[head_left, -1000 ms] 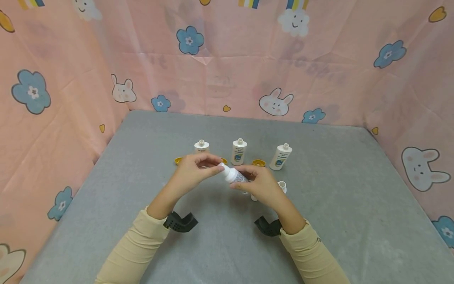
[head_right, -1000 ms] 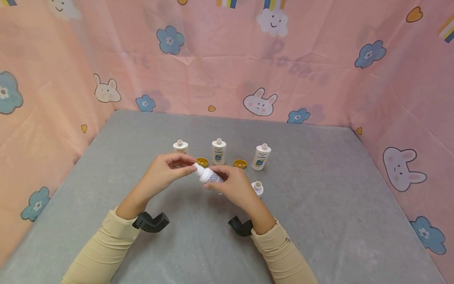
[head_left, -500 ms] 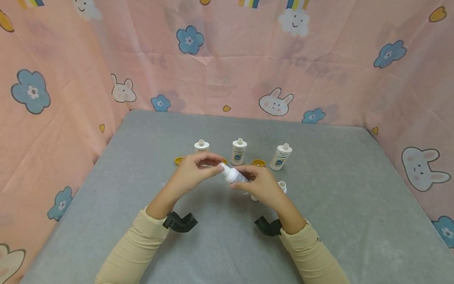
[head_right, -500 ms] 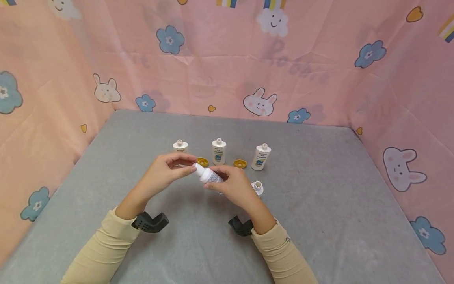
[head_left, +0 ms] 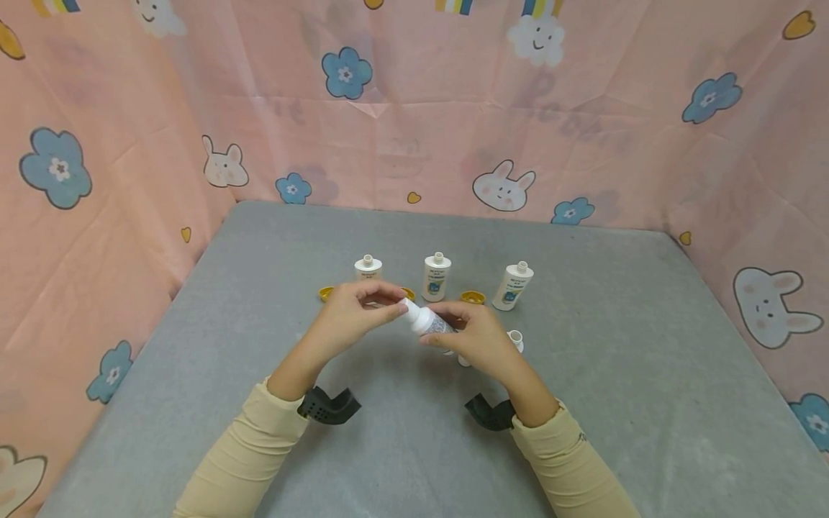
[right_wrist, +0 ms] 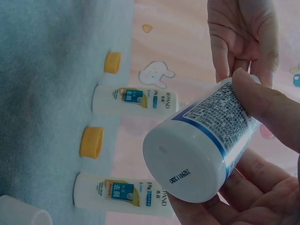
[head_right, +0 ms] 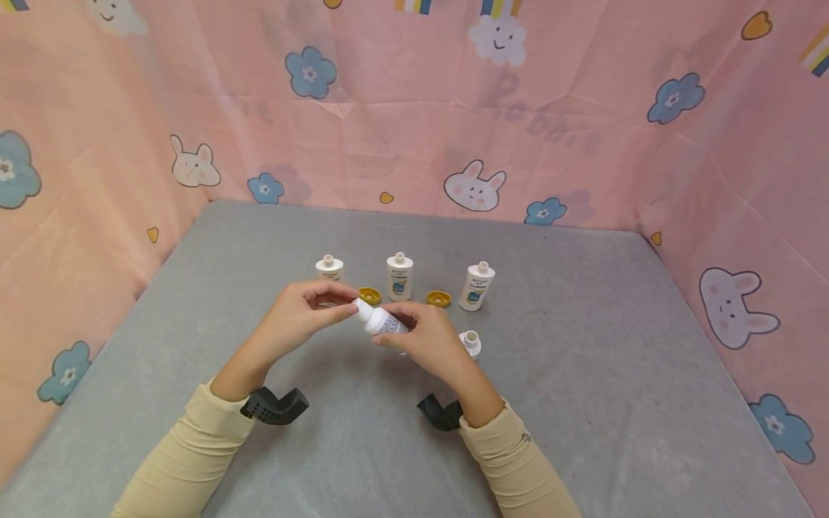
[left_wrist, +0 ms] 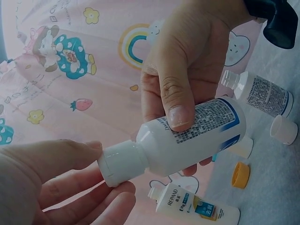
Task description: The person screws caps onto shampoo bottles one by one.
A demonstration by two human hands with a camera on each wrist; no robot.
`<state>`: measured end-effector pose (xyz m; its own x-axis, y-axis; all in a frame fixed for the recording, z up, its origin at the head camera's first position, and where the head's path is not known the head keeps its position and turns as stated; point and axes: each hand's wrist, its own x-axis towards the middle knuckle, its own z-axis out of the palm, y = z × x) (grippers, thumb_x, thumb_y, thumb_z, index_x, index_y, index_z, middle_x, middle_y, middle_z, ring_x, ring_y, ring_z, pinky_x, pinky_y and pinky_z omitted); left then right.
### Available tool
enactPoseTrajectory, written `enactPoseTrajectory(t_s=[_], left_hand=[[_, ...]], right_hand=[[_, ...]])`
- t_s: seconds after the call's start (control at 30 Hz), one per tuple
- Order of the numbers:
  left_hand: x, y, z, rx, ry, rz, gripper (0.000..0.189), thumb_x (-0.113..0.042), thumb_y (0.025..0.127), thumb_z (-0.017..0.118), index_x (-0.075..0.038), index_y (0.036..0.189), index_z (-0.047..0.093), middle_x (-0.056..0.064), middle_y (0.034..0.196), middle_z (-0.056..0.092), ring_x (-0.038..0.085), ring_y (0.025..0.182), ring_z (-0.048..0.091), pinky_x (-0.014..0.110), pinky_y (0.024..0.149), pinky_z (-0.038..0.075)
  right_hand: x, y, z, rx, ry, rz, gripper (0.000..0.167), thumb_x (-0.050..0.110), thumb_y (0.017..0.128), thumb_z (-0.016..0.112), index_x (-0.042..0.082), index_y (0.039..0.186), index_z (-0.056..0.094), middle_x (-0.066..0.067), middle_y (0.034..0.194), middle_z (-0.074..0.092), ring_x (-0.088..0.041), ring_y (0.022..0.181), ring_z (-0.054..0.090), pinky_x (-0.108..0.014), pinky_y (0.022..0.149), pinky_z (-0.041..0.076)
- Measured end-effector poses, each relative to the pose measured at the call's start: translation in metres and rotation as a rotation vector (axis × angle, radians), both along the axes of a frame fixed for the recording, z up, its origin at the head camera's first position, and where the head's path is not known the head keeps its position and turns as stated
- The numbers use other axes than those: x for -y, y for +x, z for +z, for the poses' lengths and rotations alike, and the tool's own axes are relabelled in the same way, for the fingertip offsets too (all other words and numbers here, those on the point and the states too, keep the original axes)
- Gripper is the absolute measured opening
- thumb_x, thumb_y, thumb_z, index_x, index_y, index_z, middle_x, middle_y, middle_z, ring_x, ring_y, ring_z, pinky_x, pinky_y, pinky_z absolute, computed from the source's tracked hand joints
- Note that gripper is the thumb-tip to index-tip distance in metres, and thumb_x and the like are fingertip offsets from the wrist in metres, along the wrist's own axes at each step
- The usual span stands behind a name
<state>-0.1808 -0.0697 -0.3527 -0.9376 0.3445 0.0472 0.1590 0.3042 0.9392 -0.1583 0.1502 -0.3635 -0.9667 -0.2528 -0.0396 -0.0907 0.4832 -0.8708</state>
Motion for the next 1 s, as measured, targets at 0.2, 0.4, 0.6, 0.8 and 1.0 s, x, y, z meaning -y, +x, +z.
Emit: enactPoseTrajectory(t_s=[0.2,0.4,0.6,0.8,1.0], left_hand=[[0.0015,0.0013,0.0013,-0.003,0.002,-0.024,0.023,-0.018,0.090,0.074,-0.008,0.110,0.074,0.008,0.111,0.073,0.019,0.100,0.068,0.032,0.085,0.059],[0.0034,0.0016,0.0025,0.025,0.024,-0.042,0.031,-0.018,0.090,0.073,-0.007,0.119,0.071,0.010,0.119,0.071,0.025,0.107,0.069,0.035,0.089,0.059],[0.0030,-0.0004,0.0012,0.031,0.001,0.001,0.029,-0.022,0.089,0.075,-0.008,0.115,0.073,0.008,0.112,0.074,0.019,0.100,0.070,0.033,0.087,0.059],[0.0021,-0.0012,-0.0014,0.002,-0.019,0.001,0.022,-0.021,0.088,0.076,-0.010,0.107,0.076,0.006,0.104,0.075,0.016,0.093,0.068,0.030,0.081,0.057],[0.0024,-0.0013,-0.0024,-0.007,-0.007,-0.021,0.022,-0.019,0.089,0.075,-0.009,0.108,0.076,0.008,0.106,0.074,0.017,0.095,0.069,0.032,0.083,0.059]], right_hand=[[-0.0001,0.0000,0.0000,-0.010,0.004,0.000,0.043,0.017,0.079,0.085,0.005,0.118,0.072,-0.012,0.119,0.071,-0.028,0.111,0.068,-0.040,0.088,0.059],[-0.0007,0.0000,-0.0010,-0.020,0.022,0.002,0.043,0.018,0.079,0.084,0.004,0.118,0.072,-0.013,0.118,0.071,-0.028,0.110,0.068,-0.040,0.089,0.058],[-0.0007,0.0000,-0.0007,-0.030,0.028,0.013,0.042,0.017,0.080,0.084,0.003,0.117,0.072,-0.013,0.117,0.071,-0.027,0.109,0.067,-0.043,0.092,0.058],[-0.0004,-0.0003,-0.0010,-0.037,0.039,0.017,0.042,0.017,0.080,0.084,0.003,0.118,0.072,-0.013,0.118,0.071,-0.027,0.109,0.067,-0.045,0.094,0.057],[0.0000,-0.0005,-0.0009,-0.040,0.043,0.022,0.042,0.019,0.080,0.084,0.004,0.118,0.071,-0.013,0.119,0.071,-0.026,0.109,0.067,-0.044,0.093,0.057]])
